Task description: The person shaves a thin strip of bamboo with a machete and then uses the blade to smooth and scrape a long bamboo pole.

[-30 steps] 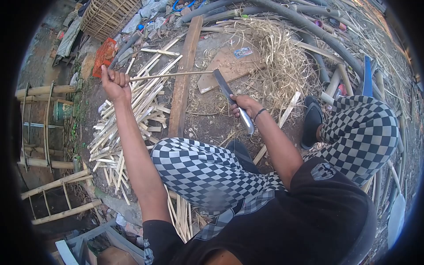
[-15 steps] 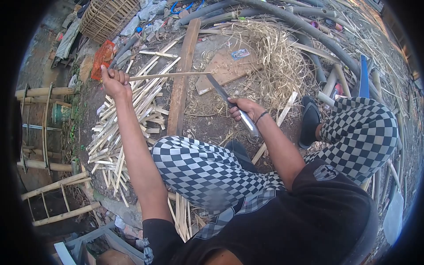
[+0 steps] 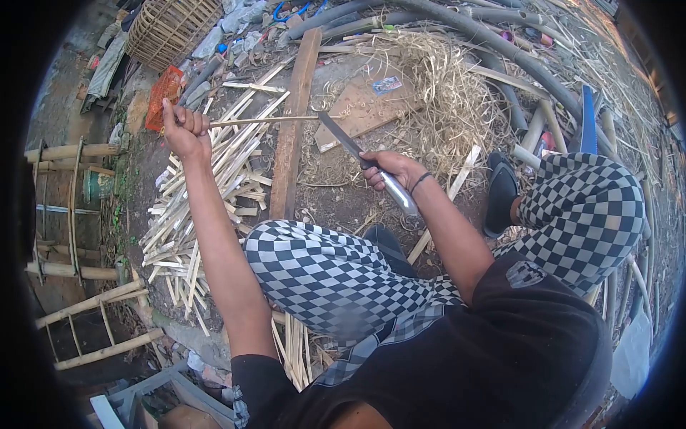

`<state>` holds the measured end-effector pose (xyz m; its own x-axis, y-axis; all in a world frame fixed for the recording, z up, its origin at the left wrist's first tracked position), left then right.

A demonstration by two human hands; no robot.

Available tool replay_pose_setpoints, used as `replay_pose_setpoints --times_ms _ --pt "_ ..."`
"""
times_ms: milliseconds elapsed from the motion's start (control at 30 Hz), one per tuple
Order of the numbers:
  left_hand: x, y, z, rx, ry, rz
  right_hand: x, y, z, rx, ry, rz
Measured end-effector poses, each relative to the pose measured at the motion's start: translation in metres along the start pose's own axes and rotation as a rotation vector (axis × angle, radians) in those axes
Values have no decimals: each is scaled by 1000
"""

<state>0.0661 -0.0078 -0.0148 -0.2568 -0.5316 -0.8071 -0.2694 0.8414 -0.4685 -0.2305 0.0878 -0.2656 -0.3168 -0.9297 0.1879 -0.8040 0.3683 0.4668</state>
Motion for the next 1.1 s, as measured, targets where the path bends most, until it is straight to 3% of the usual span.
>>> replay_pose_setpoints --times_ms 67,100,233,300,400,500,633,767,900,967,1033,1100 --pt "0 -1 -1 21 4 -1 -2 4 -38 -455 410 172" --pt "1 0 -2 41 9 0 -4 -1 -50 -457 409 171" --pt "-2 3 -18 103 -12 22 -3 -14 -118 -698 1342 873" --pt "-2 5 -25 200 34 33 -8 -12 -162 -707 1349 996" --pt "-3 12 -33 239 6 40 -6 -29 -175 -839 1312 935" --pt "-5 20 -37 253 -61 45 12 -61 -129 -957 1305 913" --pt "2 11 -37 192 -16 36 12 -33 -164 -920 1368 884" --pt "1 13 -41 168 -50 24 -3 -36 -176 -902 1369 1013" --pt "-3 11 -23 107 -96 17 12 -98 -97 -1044 1332 959" --pt "0 12 -19 97 -87 33 21 -75 -127 -1078 1354 856" --pt "1 11 -18 100 -49 23 24 -49 -160 -978 1443 784" --pt "0 12 -24 109 -70 21 13 -45 -167 -947 1523 853"
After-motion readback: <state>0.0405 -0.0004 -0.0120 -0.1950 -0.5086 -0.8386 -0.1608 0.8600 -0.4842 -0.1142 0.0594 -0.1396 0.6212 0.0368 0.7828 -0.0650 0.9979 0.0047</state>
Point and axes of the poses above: each hand's wrist, its own y-axis away from the middle knuckle, its own z-axis out of the back of the hand, x = y × z, the point moved 1 cm from there along -y, towards the middle knuckle, and after that the axes turned 10 degrees about -z, right-handed, at the moved point
